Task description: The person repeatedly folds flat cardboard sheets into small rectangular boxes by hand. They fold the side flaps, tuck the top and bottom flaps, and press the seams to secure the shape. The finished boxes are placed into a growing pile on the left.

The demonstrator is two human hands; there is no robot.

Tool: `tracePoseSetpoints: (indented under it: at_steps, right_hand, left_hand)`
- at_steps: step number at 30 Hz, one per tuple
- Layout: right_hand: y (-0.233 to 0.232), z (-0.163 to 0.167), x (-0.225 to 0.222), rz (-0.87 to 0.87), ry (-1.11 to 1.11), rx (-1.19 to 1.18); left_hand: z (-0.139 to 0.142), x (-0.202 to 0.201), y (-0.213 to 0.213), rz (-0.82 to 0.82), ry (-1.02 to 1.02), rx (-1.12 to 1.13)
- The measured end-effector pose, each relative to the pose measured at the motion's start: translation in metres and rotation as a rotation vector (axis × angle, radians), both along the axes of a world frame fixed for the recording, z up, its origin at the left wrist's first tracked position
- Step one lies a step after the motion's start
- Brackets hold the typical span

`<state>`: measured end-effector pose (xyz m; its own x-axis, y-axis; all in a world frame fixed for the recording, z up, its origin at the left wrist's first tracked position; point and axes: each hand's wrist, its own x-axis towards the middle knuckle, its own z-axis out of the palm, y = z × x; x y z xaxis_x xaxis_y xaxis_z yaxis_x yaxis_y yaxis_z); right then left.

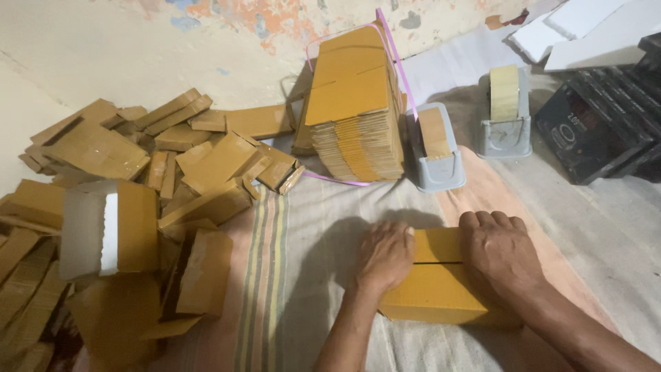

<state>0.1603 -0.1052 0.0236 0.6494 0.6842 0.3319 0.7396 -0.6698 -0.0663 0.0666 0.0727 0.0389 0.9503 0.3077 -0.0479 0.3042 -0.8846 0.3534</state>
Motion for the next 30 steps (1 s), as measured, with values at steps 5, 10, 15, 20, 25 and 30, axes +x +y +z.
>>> tracePoseSetpoints:
  at_steps: [5, 10, 15, 20, 25, 30]
  right_hand:
    - [-0.001, 0.006, -0.002, 0.010, 0.026, -0.013]
    - [-0.002, 0.018, -0.010, 0.021, 0.041, 0.025]
    - [-0.004, 0.016, -0.012, 0.027, 0.047, 0.140]
    - [-0.003, 0.013, -0.007, 0.026, -0.015, 0.023]
    - [0.000, 0.024, -0.014, 0.085, -0.036, -0.168]
    - [0.007, 0.030, -0.011, 0.203, -0.077, -0.356]
  left_hand:
    - [0.000, -0.004, -0.002, 0.015, 0.080, 0.135]
    - [-0.002, 0.023, -0.042, -0.124, -0.004, 0.081]
    - [0.004, 0.025, -0.048, -0.142, 0.089, -0.008]
    - [0.013, 0.007, -0.027, -0.014, 0.169, -0.065]
    - [0.003, -0.005, -0.017, 0.123, -0.034, -0.006]
    - [-0.004, -0.008, -0.014, 0.171, -0.064, -0.102]
